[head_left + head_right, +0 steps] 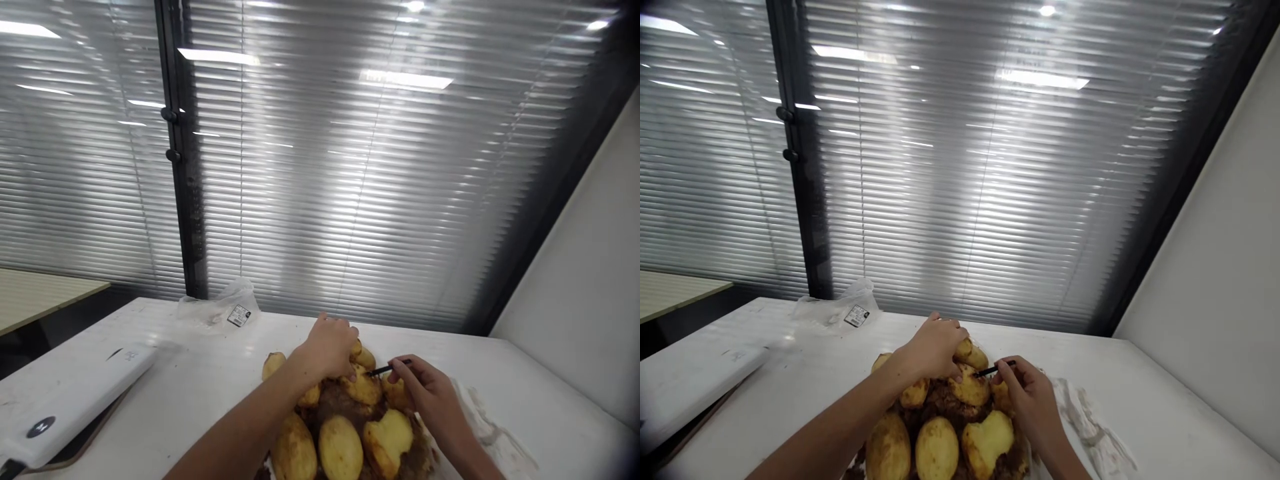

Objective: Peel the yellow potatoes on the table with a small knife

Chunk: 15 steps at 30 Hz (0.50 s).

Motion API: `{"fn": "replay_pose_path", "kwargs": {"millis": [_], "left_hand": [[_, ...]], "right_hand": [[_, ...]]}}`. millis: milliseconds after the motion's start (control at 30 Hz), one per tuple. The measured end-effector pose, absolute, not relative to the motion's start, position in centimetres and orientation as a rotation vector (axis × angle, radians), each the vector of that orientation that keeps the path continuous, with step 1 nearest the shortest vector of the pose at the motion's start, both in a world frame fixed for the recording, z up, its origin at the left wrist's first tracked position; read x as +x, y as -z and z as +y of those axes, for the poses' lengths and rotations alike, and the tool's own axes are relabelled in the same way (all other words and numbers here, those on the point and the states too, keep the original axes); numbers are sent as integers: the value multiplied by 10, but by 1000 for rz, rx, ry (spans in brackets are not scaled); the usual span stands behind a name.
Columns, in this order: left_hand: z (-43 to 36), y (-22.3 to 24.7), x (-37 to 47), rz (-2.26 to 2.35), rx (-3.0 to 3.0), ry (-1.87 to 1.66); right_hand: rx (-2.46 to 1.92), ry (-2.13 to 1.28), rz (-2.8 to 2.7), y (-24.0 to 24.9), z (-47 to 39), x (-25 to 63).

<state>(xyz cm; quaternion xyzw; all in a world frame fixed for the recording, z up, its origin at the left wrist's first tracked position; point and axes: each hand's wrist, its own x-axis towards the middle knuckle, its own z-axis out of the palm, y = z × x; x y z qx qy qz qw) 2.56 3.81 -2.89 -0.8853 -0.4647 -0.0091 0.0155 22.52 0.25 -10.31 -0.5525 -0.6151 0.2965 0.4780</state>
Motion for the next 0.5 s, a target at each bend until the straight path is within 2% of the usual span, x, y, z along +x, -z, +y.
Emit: {"fn": "replay_pose_path", "kwargs": {"millis": [200,400,500], "left_hand": [[34,26,26,-1437,-2744,4],[34,27,27,-1427,-2725,-23],[35,29,27,-1421,-2716,-29]], "right_hand": [[-1293,-962,-1426,102,4,225],[-1405,-772,-1408,106,9,228],[-1361,-865,-1447,104,7,228]]}}
